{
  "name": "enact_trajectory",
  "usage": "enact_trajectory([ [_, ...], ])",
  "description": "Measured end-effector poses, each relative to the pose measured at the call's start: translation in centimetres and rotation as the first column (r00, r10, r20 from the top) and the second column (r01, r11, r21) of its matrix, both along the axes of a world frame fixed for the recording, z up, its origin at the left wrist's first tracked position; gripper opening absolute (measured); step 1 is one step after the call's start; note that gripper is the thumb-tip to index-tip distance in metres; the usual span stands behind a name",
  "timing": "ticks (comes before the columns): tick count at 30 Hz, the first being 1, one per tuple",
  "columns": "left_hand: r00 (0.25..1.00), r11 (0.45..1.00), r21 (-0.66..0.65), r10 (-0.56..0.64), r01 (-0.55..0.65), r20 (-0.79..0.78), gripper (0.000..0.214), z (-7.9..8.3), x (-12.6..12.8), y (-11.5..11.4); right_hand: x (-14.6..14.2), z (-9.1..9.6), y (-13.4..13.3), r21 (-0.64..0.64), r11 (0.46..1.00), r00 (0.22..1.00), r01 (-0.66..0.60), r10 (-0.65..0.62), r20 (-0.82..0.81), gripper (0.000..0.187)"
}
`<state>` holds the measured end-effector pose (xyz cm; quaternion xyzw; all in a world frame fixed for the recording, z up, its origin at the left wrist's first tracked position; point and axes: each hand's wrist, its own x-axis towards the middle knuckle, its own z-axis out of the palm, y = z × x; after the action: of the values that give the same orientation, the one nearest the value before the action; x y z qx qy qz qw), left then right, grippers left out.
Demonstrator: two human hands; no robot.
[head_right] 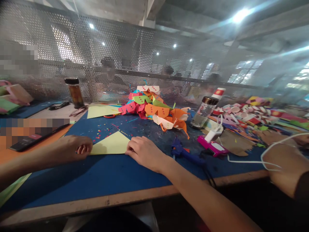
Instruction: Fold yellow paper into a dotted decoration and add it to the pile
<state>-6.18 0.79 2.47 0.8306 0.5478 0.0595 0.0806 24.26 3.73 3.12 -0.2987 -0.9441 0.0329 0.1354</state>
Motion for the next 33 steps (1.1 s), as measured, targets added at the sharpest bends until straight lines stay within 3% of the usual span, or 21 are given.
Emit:
enact_trajectory([
  [9,1.0,0.997,-0.074,0.011,-0.01,0.006,0.021,1.3,0.4,-0.2,-0.1,0.0,0.0,-0.015,0.999,0.999,0.035,-0.035,-0.011,0.017],
  [33,0.994,0.99,-0.132,0.062,-0.05,0.091,0.018,0.5,-1.0,0.9,-0.2,0.0,0.1,-0.067,0.989,0.991,0.133,-0.134,-0.004,0.021],
])
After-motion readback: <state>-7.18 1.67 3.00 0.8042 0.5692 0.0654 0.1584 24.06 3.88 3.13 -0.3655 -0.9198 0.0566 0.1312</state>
